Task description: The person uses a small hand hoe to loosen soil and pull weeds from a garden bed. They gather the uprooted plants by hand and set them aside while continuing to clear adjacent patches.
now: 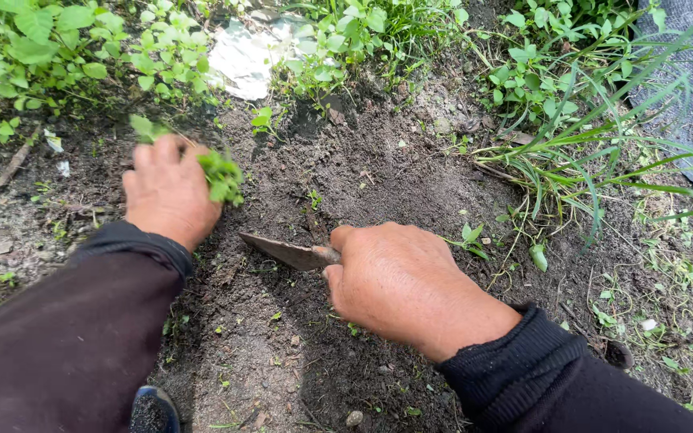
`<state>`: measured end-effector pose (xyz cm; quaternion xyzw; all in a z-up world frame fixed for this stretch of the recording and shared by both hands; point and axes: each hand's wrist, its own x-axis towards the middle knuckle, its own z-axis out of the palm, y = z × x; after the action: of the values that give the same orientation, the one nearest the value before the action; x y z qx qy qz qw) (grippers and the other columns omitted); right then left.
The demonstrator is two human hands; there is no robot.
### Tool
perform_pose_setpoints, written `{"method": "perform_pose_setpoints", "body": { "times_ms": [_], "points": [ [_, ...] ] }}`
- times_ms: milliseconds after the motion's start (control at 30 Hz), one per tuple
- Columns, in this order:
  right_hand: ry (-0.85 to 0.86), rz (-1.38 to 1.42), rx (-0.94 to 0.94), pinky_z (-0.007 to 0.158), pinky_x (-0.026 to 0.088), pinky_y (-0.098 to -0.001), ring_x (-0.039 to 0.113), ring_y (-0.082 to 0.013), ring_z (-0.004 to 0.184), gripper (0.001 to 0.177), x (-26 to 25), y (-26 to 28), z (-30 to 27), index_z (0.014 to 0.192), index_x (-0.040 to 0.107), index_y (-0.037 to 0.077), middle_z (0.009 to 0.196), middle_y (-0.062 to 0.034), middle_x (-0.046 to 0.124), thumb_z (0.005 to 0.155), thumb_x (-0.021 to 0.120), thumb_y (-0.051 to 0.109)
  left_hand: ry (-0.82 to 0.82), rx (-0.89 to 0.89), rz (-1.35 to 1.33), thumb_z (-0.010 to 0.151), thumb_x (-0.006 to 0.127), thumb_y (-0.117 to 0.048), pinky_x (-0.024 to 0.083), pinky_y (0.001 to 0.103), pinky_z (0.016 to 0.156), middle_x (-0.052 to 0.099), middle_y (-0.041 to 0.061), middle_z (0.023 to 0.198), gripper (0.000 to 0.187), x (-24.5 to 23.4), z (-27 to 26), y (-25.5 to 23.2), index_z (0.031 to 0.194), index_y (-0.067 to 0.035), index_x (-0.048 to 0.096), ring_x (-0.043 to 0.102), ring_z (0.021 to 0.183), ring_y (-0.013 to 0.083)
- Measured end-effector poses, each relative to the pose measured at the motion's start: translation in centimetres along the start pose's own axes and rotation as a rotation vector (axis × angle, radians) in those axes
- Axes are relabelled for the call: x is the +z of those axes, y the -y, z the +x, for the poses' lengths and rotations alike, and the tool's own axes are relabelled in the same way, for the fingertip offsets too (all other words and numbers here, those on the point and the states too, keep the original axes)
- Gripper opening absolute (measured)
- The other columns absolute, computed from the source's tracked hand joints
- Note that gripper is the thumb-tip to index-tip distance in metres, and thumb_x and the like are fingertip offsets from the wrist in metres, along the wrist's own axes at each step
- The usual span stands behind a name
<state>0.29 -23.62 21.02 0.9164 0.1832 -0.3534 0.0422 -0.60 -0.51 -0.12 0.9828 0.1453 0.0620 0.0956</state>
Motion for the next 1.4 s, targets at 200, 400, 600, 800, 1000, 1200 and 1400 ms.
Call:
{"method": "perform_pose_setpoints", "body": {
  "times_ms": [200, 400, 600, 800, 1000, 1200, 1400],
  "points": [
    [-0.046, 0.026, -0.039, 0.087, 0.054, -0.0533, 0.071, -0.0373, 0.093, 0.030, 1.2, -0.8, -0.6, 0.113, 0.068, 0.019, 0.091, -0.0131, 0.074, 0.091, 0.056, 0.037, 0.056, 0.118, -0.026, 0.089, 0.065, -0.013, 0.054, 0.046, 0.091, 0.057, 0.012, 0.116, 0.026, 0.1, -4.5, -1.9, 0.115, -0.013, 0.065, 0.057, 0.110, 0.0342],
    [-0.034, 0.067, -0.078, 0.088, 0.054, -0.0523, 0.072, -0.0354, 0.093, 0.029, 1.3, -1.6, -1.7, 0.112, 0.067, 0.018, 0.092, -0.0125, 0.075, 0.093, 0.058, 0.038, 0.104, -0.114, -0.157, 0.089, 0.070, -0.022, 0.051, 0.048, 0.095, 0.058, 0.015, 0.111, 0.027, -0.9, -6.0, -0.1, 0.112, -0.008, 0.063, 0.059, 0.108, 0.0355],
    [-0.172, 0.091, -0.089, 0.086, 0.054, -0.0513, 0.071, -0.0343, 0.094, 0.031, -0.5, -2.4, -3.1, 0.116, 0.072, 0.023, 0.092, -0.0108, 0.075, 0.092, 0.064, 0.041, -0.217, -0.542, -0.198, 0.083, 0.079, -0.023, 0.047, 0.053, 0.096, 0.049, 0.028, 0.126, 0.064, -1.7, -6.7, 5.2, 0.136, 0.004, 0.053, 0.056, 0.111, 0.0478],
    [-0.132, -0.036, -0.059, 0.085, 0.054, -0.0522, 0.071, -0.0371, 0.092, 0.028, 0.3, -1.5, -3.4, 0.115, 0.067, 0.020, 0.091, -0.0127, 0.073, 0.092, 0.059, 0.035, 0.030, -0.839, -0.152, 0.084, 0.082, -0.037, 0.048, 0.054, 0.098, 0.047, 0.030, 0.134, 0.072, 0.3, -4.1, 7.6, 0.134, 0.006, 0.052, 0.057, 0.116, 0.0494],
    [-0.138, -0.080, -0.126, 0.079, 0.054, -0.0541, 0.071, -0.0396, 0.088, 0.026, 1.6, -0.9, -3.4, 0.112, 0.064, 0.012, 0.090, -0.0163, 0.073, 0.093, 0.055, 0.027, 0.194, -0.772, -0.079, 0.087, 0.077, -0.026, 0.053, 0.049, 0.097, 0.069, 0.030, 0.122, 0.047, 2.1, -3.3, 10.5, 0.120, 0.005, 0.067, 0.067, 0.113, 0.0435],
    [-0.165, -0.070, -0.134, 0.079, 0.054, -0.0537, 0.071, -0.0389, 0.088, 0.026, 1.6, -0.8, -3.3, 0.111, 0.065, 0.011, 0.089, -0.0168, 0.074, 0.093, 0.055, 0.027, 0.266, -0.578, -0.071, 0.096, 0.064, -0.021, 0.054, 0.048, 0.096, 0.073, 0.027, 0.116, 0.027, 0.4, -3.3, 8.9, 0.111, 0.000, 0.074, 0.070, 0.107, 0.0431],
    [-0.154, -0.042, -0.132, 0.080, 0.054, -0.0539, 0.071, -0.0394, 0.087, 0.026, 1.5, -1.1, -3.0, 0.110, 0.064, 0.010, 0.087, -0.0171, 0.074, 0.093, 0.055, 0.028, 0.295, -0.419, -0.370, 0.098, 0.058, -0.016, 0.054, 0.048, 0.098, 0.071, 0.023, 0.112, 0.026, -2.0, -2.7, 0.8, 0.119, -0.004, 0.068, 0.071, 0.104, 0.0409]
  ]
}}
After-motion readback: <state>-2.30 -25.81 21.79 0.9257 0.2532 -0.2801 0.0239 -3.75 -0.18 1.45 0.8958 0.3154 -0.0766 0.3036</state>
